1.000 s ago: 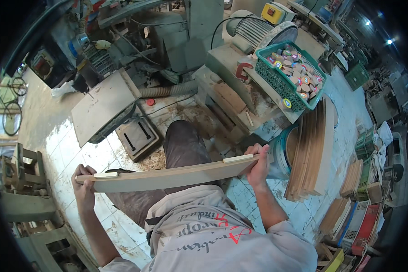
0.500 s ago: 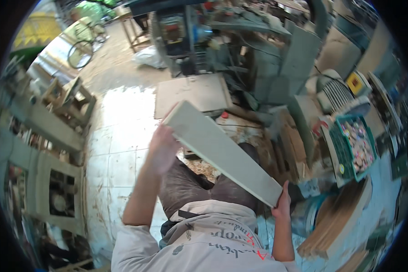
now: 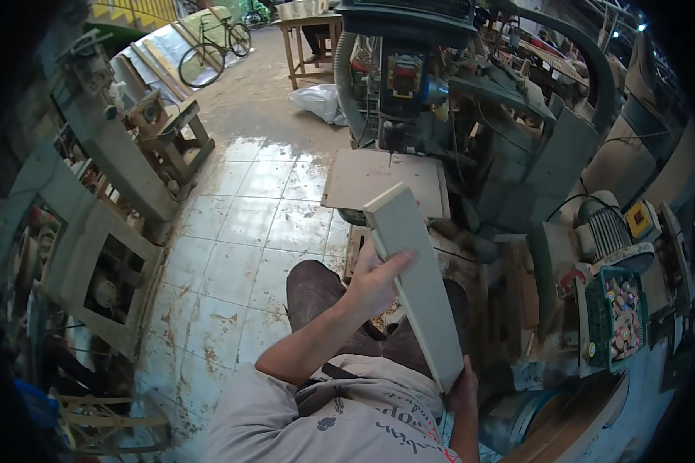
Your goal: The person sits on the floor in a workshop and uses a bench drill press to drill holes into rectangular wooden planks. They handle the planks one at a time, positioning them under the drill bit, operating the machine, and inspecting the drilled holes before moving to the next piece.
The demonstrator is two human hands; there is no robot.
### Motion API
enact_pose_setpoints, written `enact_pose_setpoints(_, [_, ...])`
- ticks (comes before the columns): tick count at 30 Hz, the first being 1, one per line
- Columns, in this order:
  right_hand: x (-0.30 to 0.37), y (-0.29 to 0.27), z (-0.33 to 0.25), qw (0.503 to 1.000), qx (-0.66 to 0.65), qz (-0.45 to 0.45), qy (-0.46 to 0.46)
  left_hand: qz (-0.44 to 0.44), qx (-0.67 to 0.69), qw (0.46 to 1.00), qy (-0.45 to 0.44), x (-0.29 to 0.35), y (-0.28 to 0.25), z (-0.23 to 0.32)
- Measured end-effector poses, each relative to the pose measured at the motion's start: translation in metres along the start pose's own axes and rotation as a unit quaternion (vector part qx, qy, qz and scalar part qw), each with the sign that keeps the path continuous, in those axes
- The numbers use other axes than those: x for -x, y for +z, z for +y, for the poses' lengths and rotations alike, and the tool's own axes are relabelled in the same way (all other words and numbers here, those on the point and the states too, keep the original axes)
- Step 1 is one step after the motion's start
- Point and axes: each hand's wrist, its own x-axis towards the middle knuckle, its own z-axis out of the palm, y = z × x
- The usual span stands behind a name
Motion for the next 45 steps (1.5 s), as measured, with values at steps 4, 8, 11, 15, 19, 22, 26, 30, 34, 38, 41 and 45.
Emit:
enact_pose_setpoints(4, [0.001, 0.012, -0.033, 0.925, 0.279, 0.029, -0.257, -0.011, -0.037, 0.998, -0.049, 0.007, 0.009, 0.000])
enact_pose_setpoints(8, [0.000, 0.048, -0.066, 0.907, 0.240, -0.115, -0.326, -0.009, -0.084, 0.996, -0.009, 0.014, 0.023, -0.011])
enact_pose_setpoints(11, [0.000, 0.064, -0.077, 0.920, 0.304, -0.199, -0.147, -0.024, -0.134, 0.990, 0.018, 0.015, 0.029, -0.013])
enact_pose_setpoints(15, [0.001, 0.069, -0.069, 0.926, 0.245, -0.206, -0.198, -0.041, -0.212, 0.974, 0.066, 0.014, 0.031, -0.009])
enact_pose_setpoints(19, [0.008, 0.071, -0.067, 0.918, 0.237, -0.197, -0.250, -0.002, -0.199, 0.980, 0.015, 0.012, 0.029, -0.011])
enact_pose_setpoints(22, [0.020, 0.085, -0.075, 0.918, 0.214, -0.164, -0.290, 0.025, -0.149, 0.986, -0.071, 0.016, 0.027, -0.021])
enact_pose_setpoints(26, [0.040, 0.118, -0.091, 0.937, 0.119, -0.151, -0.292, 0.018, -0.251, 0.967, -0.043, 0.038, 0.035, -0.042])
enact_pose_setpoints(30, [0.047, 0.145, -0.109, 0.931, 0.089, -0.184, -0.304, 0.038, -0.236, 0.969, -0.064, 0.042, 0.029, -0.045])
enact_pose_setpoints(34, [0.059, 0.135, -0.128, 0.912, 0.188, -0.283, -0.230, 0.050, -0.126, 0.989, -0.064, 0.027, 0.015, -0.023])
enact_pose_setpoints(38, [0.076, 0.128, -0.131, 0.864, 0.275, -0.321, -0.274, 0.090, -0.046, 0.995, 0.007, 0.030, 0.009, 0.012])
enact_pose_setpoints(41, [0.088, 0.131, -0.127, 0.825, 0.378, -0.311, -0.282, 0.237, -0.070, 0.967, 0.062, 0.030, -0.001, 0.032])
enact_pose_setpoints(45, [0.098, 0.144, -0.111, 0.817, 0.373, -0.240, -0.369, 0.348, -0.010, 0.931, 0.113, 0.024, -0.019, 0.042])
